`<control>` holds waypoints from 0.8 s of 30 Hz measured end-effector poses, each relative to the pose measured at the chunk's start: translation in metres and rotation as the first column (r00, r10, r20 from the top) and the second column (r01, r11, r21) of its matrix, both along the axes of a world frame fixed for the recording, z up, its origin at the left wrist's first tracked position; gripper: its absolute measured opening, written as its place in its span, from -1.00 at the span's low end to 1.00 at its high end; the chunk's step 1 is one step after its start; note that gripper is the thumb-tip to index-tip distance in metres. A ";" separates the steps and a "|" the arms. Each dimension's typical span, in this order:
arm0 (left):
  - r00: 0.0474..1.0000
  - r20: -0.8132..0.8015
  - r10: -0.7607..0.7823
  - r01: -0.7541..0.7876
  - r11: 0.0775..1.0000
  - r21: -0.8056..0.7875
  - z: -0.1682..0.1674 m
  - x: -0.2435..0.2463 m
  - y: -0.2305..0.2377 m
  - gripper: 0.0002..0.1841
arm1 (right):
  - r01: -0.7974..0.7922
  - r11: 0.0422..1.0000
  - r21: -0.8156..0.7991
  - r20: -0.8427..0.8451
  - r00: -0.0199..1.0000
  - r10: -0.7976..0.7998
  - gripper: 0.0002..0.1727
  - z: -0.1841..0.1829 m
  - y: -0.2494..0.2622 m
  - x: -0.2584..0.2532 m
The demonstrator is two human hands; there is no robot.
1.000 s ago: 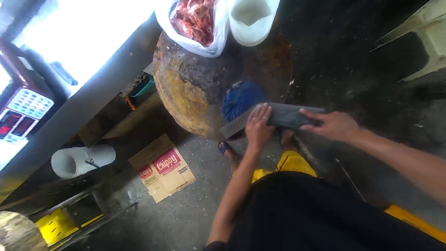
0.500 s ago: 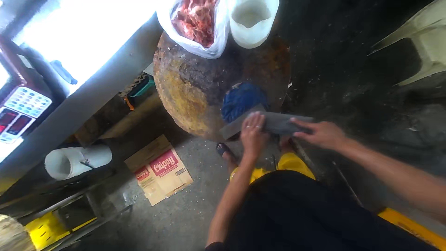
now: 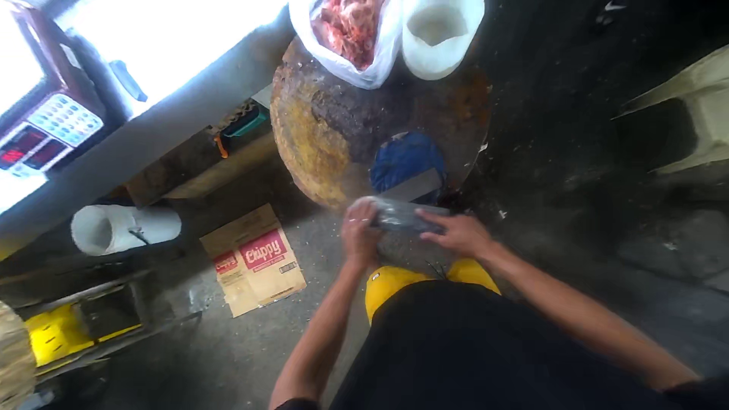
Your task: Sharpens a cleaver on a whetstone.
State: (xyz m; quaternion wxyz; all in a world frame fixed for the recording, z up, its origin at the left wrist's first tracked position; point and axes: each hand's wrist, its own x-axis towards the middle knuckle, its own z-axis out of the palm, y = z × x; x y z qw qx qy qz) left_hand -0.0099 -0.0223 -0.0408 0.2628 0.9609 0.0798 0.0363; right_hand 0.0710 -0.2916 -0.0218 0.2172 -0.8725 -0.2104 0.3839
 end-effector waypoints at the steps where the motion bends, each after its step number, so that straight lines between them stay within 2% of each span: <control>1: 0.996 0.048 -0.069 0.072 0.996 -0.055 -0.009 0.020 -0.039 -0.40 | 0.074 0.994 -0.084 0.047 0.996 -0.070 -0.28 0.005 -0.044 -0.001; 3: 0.972 0.141 -0.191 0.209 0.969 -0.134 -0.025 0.062 -0.108 -0.39 | 0.210 0.956 -0.205 0.150 0.972 -0.182 -0.24 0.024 -0.113 0.005; 5: 0.938 0.215 -0.270 0.313 0.929 -0.196 -0.033 0.091 -0.142 -0.34 | 0.269 0.926 -0.264 0.203 0.954 -0.219 -0.19 0.047 -0.139 0.013; 7: 0.932 0.219 -0.289 0.331 0.925 -0.186 -0.039 0.088 -0.132 -0.29 | 0.225 0.924 -0.307 0.172 0.969 -0.179 -0.19 0.059 -0.122 0.016; 9: 0.961 0.169 -0.221 0.244 0.961 -0.133 -0.042 0.052 -0.099 -0.32 | 0.127 0.942 -0.310 0.114 0.989 -0.095 -0.22 0.053 -0.089 0.006; 11: 0.972 0.205 -0.113 0.138 0.984 -0.109 -0.042 0.029 -0.081 -0.41 | 0.091 0.957 -0.274 0.105 0.992 -0.064 -0.23 0.043 -0.071 -0.002; 13: 0.969 0.226 -0.097 0.130 0.982 -0.136 -0.035 0.043 -0.095 -0.43 | 0.159 0.950 -0.267 0.136 0.983 -0.126 -0.26 0.043 -0.086 0.000; 15: 0.956 0.237 -0.173 0.215 0.963 -0.165 -0.031 0.080 -0.125 -0.39 | 0.254 0.929 -0.270 0.186 0.960 -0.208 -0.25 0.051 -0.115 0.014; 17: 0.942 0.231 -0.244 0.285 0.944 -0.164 -0.032 0.105 -0.143 -0.34 | 0.278 0.914 -0.294 0.188 0.955 -0.229 -0.20 0.059 -0.127 0.021; 19: 0.946 0.206 -0.252 0.284 0.948 -0.144 -0.042 0.087 -0.126 -0.33 | 0.209 0.921 -0.328 0.120 0.977 -0.178 -0.19 0.064 -0.106 0.013; 22: 0.975 0.201 -0.098 0.119 0.988 -0.097 -0.046 0.017 -0.070 -0.47 | 0.088 0.953 -0.291 0.039 0.996 -0.080 -0.22 0.048 -0.054 -0.017; 24: 0.973 0.227 -0.052 0.073 0.994 -0.085 -0.039 0.010 -0.064 -0.49 | 0.111 0.955 -0.274 0.051 0.994 -0.101 -0.23 0.038 -0.051 -0.025</control>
